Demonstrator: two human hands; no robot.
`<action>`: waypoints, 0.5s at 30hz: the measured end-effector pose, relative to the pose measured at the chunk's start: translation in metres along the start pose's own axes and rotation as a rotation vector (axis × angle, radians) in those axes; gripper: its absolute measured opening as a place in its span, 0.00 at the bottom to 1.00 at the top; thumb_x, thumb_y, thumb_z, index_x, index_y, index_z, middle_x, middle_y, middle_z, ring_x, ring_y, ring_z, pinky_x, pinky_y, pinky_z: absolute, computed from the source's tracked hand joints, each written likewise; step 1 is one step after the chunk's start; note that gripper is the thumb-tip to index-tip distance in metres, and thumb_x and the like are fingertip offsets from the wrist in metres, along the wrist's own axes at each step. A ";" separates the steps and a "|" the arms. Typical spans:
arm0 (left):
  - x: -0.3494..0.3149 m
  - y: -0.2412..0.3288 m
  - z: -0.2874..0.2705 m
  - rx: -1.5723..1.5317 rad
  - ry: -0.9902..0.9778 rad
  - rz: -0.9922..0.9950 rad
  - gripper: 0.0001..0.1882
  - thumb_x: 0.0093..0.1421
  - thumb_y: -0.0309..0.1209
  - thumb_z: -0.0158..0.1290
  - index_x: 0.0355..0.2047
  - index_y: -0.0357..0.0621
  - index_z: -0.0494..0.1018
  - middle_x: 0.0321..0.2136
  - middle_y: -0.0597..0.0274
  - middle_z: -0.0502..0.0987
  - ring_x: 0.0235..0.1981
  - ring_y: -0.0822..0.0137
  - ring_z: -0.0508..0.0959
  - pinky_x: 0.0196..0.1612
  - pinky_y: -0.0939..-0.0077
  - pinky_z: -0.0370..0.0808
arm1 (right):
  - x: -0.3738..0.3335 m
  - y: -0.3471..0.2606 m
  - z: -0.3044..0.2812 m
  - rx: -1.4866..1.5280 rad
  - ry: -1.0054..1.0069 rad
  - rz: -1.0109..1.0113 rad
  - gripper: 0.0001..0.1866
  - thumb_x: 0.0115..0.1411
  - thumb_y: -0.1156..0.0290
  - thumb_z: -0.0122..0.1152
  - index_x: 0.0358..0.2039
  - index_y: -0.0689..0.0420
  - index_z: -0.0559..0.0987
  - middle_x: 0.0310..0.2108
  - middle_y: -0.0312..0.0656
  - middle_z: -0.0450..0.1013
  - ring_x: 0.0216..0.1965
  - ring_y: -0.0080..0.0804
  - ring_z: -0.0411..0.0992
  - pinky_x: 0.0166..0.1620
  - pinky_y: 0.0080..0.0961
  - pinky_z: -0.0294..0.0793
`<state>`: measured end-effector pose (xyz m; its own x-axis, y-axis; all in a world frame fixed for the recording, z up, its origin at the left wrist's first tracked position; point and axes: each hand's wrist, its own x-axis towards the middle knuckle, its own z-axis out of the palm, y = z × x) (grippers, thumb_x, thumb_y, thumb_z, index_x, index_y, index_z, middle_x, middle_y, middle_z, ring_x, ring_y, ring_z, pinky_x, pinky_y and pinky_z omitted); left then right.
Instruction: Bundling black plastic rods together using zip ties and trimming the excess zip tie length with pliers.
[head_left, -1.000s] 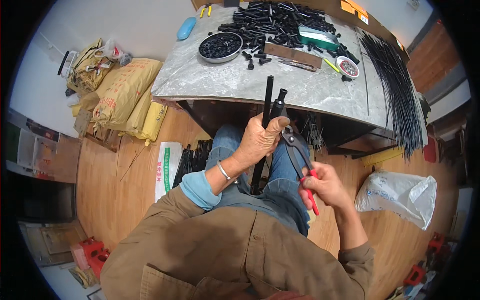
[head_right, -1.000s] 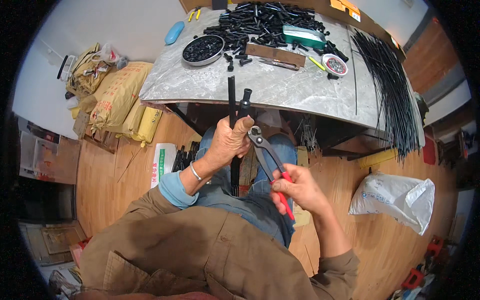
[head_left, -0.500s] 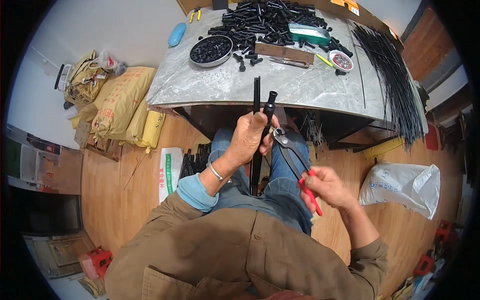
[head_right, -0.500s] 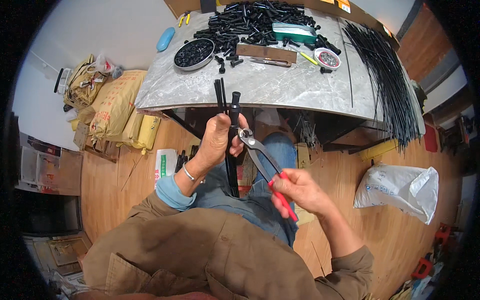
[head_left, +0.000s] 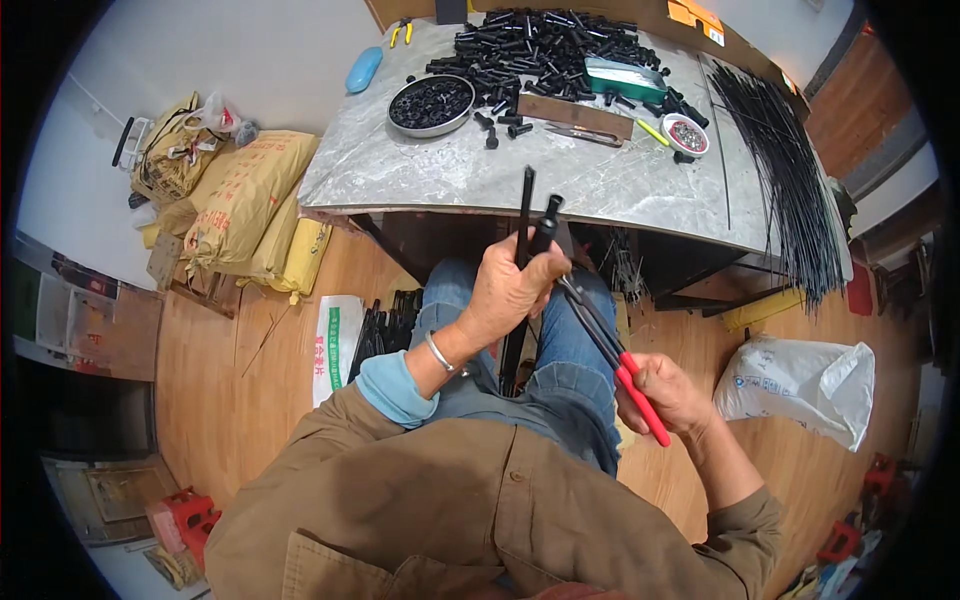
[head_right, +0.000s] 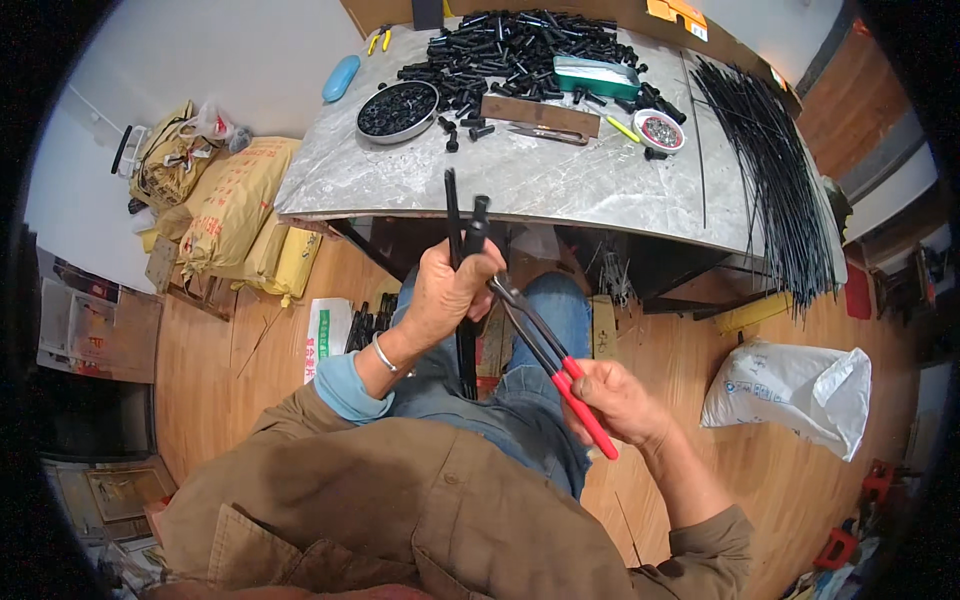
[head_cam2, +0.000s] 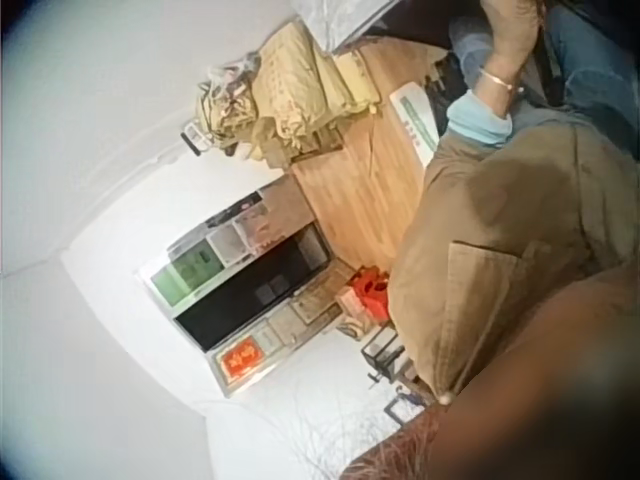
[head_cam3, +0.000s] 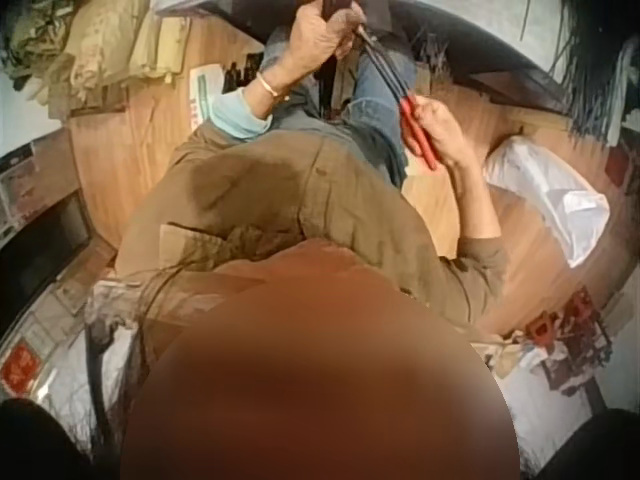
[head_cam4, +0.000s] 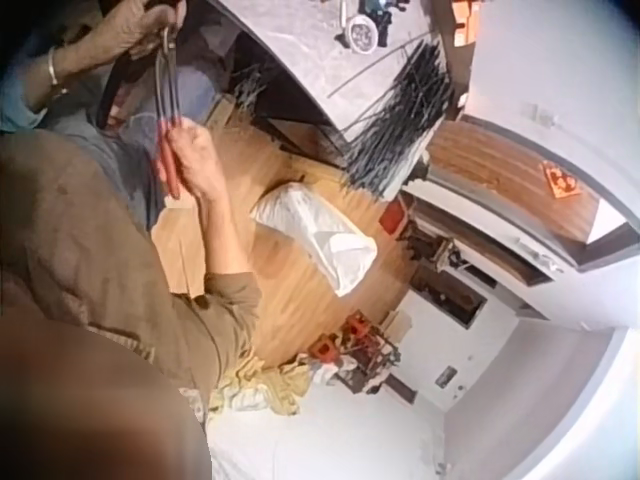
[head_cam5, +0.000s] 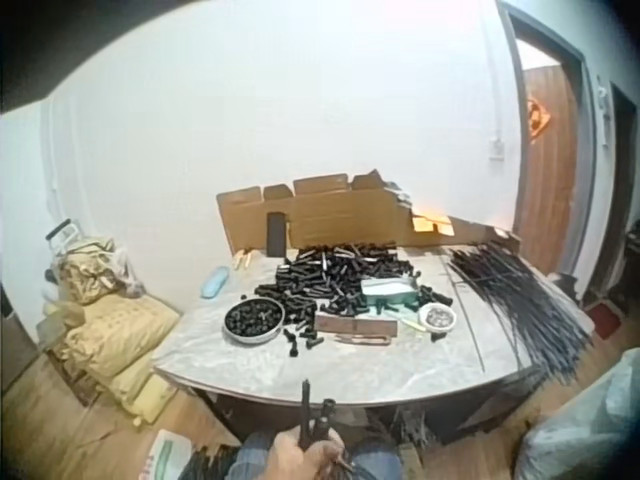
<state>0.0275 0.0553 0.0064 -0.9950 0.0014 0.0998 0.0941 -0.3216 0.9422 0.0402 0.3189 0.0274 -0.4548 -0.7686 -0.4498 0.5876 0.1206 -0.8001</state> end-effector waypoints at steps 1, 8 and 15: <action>0.003 -0.002 0.002 0.002 0.002 0.003 0.21 0.56 0.48 0.58 0.30 0.41 0.69 0.14 0.72 0.65 0.11 0.81 0.65 0.13 0.87 0.60 | 0.000 0.009 -0.008 0.041 -0.118 -0.001 0.06 0.59 0.72 0.53 0.33 0.62 0.71 0.16 0.37 0.67 0.10 0.22 0.62 0.14 0.18 0.60; 0.000 0.002 -0.009 -0.066 0.018 -0.036 0.26 0.58 0.55 0.51 0.31 0.40 0.68 0.12 0.72 0.60 0.11 0.81 0.61 0.14 0.85 0.58 | 0.009 0.006 0.020 -0.410 0.094 0.053 0.05 0.59 0.73 0.59 0.35 0.57 0.73 0.25 0.32 0.69 0.27 0.20 0.67 0.29 0.17 0.66; 0.002 -0.001 -0.012 -0.075 0.011 -0.071 0.32 0.56 0.63 0.46 0.30 0.41 0.66 0.12 0.72 0.59 0.11 0.80 0.60 0.15 0.84 0.58 | 0.017 0.048 0.005 -0.008 0.097 -0.412 0.07 0.60 0.66 0.57 0.34 0.54 0.73 0.60 0.55 0.60 0.61 0.48 0.60 0.60 0.51 0.58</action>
<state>0.0245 0.0440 0.0015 -0.9994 0.0168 0.0295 0.0206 -0.3909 0.9202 0.0640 0.3088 -0.0162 -0.7119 -0.6907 -0.1267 0.3387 -0.1796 -0.9236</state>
